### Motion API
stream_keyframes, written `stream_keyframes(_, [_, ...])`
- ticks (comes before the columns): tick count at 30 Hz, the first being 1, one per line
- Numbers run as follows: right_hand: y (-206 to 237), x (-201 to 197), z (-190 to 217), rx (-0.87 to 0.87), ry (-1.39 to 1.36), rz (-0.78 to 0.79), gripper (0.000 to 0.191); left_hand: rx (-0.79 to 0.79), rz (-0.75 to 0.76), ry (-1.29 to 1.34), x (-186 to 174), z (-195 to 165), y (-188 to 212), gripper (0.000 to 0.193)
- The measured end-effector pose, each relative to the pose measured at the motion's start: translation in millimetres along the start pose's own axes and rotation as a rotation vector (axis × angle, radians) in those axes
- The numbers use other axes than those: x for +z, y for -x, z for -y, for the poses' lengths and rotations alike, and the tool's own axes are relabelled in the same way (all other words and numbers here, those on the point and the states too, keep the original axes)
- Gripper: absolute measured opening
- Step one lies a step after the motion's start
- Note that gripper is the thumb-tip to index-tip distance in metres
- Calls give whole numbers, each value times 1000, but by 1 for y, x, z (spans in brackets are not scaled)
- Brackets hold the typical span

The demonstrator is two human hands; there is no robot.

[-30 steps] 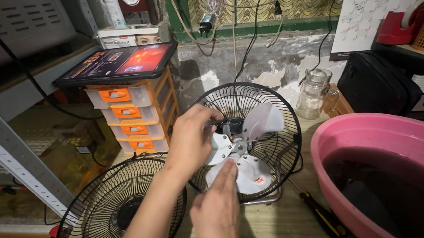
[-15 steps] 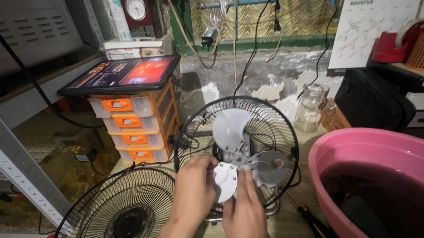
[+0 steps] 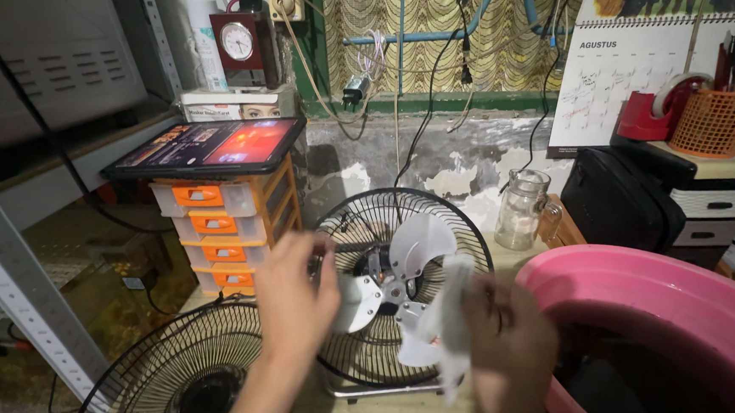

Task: The person removes the front grille from an electric fan, wipes the fan blades with a cloth, rinses and wrings the cloth in a basin of water, wipes the blades and grille, then reattaches the grille over the blades.

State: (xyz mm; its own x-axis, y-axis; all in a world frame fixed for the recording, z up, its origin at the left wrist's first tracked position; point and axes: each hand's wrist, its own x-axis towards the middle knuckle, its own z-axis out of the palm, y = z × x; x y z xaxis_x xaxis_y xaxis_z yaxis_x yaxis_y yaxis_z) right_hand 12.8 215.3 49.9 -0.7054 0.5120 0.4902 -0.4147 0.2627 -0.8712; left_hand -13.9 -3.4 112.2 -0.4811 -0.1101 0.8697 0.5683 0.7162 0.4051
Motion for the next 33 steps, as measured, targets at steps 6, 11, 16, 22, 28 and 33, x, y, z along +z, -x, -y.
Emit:
stream_keyframes(6, [-66, 10, 29, -260, 16, -23, 18, 166, -107, -109, 19, -10, -32, 19])
stream_keyframes(11, [-112, 18, 38, -308, 267, 85, 20, 94, 42, -245, 28, 4, -52, 29])
stream_keyframes(16, [-130, 26, 35, -208, 268, 180, 20, 88, 239, -271, 27, 17, -64, 17])
stream_keyframes(22, [-142, 17, 45, -167, 35, 197, 16, 240, 432, -383, 21, 18, -82, 29])
stream_keyframes(28, [-132, 6, 59, -107, 82, 168, 15, 402, 569, -423, 32, 15, -103, 21])
stream_keyframes(33, [-138, -6, 69, -96, -149, 176, 13, 421, 569, -379, 33, 16, -108, 20])
